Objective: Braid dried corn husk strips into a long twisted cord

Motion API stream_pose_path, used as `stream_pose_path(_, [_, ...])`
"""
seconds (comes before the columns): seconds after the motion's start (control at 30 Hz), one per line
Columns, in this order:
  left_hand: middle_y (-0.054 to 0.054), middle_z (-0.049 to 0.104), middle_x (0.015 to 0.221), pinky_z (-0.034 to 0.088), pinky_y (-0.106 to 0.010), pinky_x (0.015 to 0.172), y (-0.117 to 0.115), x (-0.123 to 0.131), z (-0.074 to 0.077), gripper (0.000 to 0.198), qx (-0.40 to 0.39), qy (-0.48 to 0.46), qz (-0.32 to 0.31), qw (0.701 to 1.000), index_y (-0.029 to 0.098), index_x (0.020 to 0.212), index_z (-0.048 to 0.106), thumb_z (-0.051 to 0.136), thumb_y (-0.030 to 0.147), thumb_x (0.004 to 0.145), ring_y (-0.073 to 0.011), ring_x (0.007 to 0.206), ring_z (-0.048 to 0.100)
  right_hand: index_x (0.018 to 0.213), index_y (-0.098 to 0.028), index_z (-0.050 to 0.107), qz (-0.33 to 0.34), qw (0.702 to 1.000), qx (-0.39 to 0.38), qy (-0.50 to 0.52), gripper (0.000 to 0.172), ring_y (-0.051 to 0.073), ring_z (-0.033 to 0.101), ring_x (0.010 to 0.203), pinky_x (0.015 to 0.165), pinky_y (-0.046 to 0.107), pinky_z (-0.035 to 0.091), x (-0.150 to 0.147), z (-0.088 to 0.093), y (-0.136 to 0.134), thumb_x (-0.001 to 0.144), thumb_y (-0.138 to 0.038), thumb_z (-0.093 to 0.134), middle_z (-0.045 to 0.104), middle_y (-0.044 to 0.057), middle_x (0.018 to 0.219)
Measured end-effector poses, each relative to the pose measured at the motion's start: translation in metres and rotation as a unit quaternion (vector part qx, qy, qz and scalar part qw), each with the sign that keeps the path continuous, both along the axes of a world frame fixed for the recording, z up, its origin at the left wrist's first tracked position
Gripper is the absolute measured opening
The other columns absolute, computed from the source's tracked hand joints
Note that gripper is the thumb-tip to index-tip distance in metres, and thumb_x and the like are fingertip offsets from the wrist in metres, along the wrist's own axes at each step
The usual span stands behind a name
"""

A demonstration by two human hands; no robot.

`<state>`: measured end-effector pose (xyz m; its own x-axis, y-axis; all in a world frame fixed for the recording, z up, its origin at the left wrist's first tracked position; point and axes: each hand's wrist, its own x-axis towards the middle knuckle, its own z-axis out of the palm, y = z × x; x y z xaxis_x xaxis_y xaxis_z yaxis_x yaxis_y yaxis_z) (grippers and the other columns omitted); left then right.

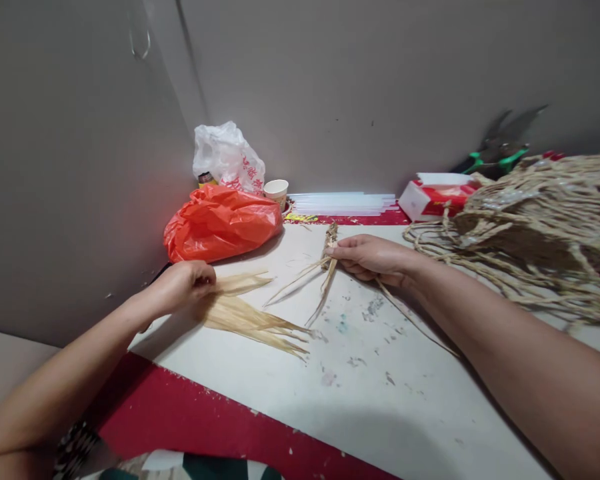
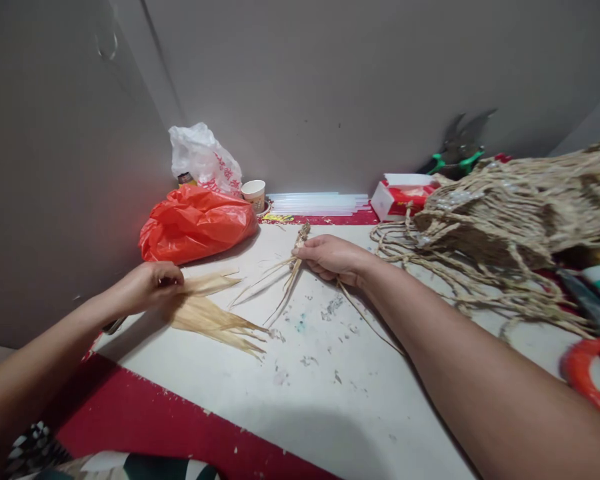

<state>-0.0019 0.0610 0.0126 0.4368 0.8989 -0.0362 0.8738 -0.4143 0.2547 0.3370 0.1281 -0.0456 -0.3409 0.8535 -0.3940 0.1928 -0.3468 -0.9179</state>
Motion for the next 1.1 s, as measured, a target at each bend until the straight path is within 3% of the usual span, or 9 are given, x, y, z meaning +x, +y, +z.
stream_pose_path(0.13, [-0.001, 0.06, 0.072, 0.042, -0.023, 0.062, 0.004, -0.005, 0.008, 0.013, 0.043, -0.147, 0.074, 0.985, 0.016, 0.073, 0.06, 0.056, 0.029, 0.074, -0.0125, 0.067, 0.054, 0.059, -0.02, 0.033, 0.005, 1.0, -0.004, -0.001, 0.038, 0.003, 0.011, 0.036, 0.036, 0.021, 0.005, 0.0, 0.0, 0.0, 0.079, -0.033, 0.062, 0.021, -0.01, 0.044])
stream_pose_path(0.3, [-0.001, 0.061, 0.063, 0.047, -0.025, 0.058, 0.005, -0.011, 0.009, 0.017, -0.057, -0.398, 0.173, 0.899, 0.016, 0.074, 0.055, 0.062, 0.032, 0.073, -0.0126, 0.057, 0.058, 0.06, -0.02, 0.035, -0.003, 1.0, 0.002, -0.011, 0.036, 0.003, 0.013, 0.036, 0.035, 0.02, 0.007, -0.001, 0.0, -0.001, 0.079, -0.034, 0.062, 0.022, -0.009, 0.045])
stream_pose_path(0.5, [-0.008, 0.069, 0.081, 0.052, -0.026, 0.06, 0.01, -0.015, 0.004, 0.02, -0.089, -0.506, 0.217, 0.83, 0.014, 0.088, 0.054, 0.06, 0.029, 0.076, -0.0155, 0.067, 0.066, 0.059, -0.019, 0.034, 0.0, 1.0, 0.01, -0.012, 0.039, 0.002, 0.016, 0.035, 0.034, 0.019, 0.009, -0.001, -0.001, -0.002, 0.075, -0.038, 0.065, 0.023, -0.009, 0.045])
stream_pose_path(0.67, [-0.007, 0.069, 0.087, 0.053, -0.029, 0.073, 0.014, -0.012, 0.0, 0.024, -0.067, -0.55, 0.211, 0.805, 0.014, 0.092, 0.055, 0.061, 0.03, 0.075, -0.0146, 0.074, 0.066, 0.06, -0.02, 0.035, -0.001, 1.0, 0.011, -0.016, 0.04, 0.003, 0.016, 0.035, 0.034, 0.019, 0.008, -0.001, -0.002, 0.0, 0.072, -0.041, 0.066, 0.024, -0.009, 0.044])
stream_pose_path(0.8, [-0.005, 0.064, 0.102, 0.049, -0.03, 0.083, 0.012, -0.012, 0.001, 0.025, 0.073, -0.53, 0.15, 0.831, 0.018, 0.1, 0.055, 0.056, 0.034, 0.08, -0.0157, 0.091, 0.062, 0.06, -0.02, 0.035, 0.001, 1.0, 0.006, -0.009, 0.041, 0.003, 0.014, 0.036, 0.035, 0.02, 0.007, -0.001, -0.001, 0.0, 0.071, -0.042, 0.068, 0.022, -0.01, 0.045])
stream_pose_path(0.93, [-0.005, 0.061, 0.097, 0.045, -0.027, 0.083, 0.0, -0.012, 0.002, 0.021, 0.216, -0.328, 0.095, 0.915, 0.019, 0.101, 0.055, 0.048, 0.03, 0.085, -0.0147, 0.089, 0.057, 0.06, -0.02, 0.034, -0.007, 1.0, -0.001, -0.007, 0.042, 0.002, 0.014, 0.036, 0.036, 0.019, 0.006, -0.003, 0.002, -0.002, 0.071, -0.04, 0.068, 0.022, -0.01, 0.046])
stream_pose_path(1.03, [-0.005, 0.061, 0.086, 0.043, -0.024, 0.072, -0.018, -0.004, -0.001, 0.016, 0.139, -0.129, -0.029, 0.981, 0.017, 0.093, 0.056, 0.044, 0.025, 0.086, -0.0131, 0.076, 0.055, 0.06, -0.02, 0.034, -0.008, 1.0, -0.007, -0.011, 0.04, 0.002, 0.014, 0.036, 0.035, 0.019, 0.006, -0.004, 0.004, -0.003, 0.072, -0.039, 0.067, 0.022, -0.01, 0.045])
stream_pose_path(1.1, [-0.005, 0.059, 0.077, 0.04, -0.023, 0.064, -0.031, 0.005, -0.003, 0.018, 0.045, -0.032, -0.098, 0.994, 0.017, 0.082, 0.057, 0.041, 0.025, 0.087, -0.0118, 0.066, 0.053, 0.061, -0.02, 0.035, -0.006, 1.0, -0.008, -0.013, 0.039, 0.002, 0.014, 0.035, 0.035, 0.019, 0.006, -0.004, 0.003, -0.003, 0.073, -0.039, 0.067, 0.023, -0.01, 0.045])
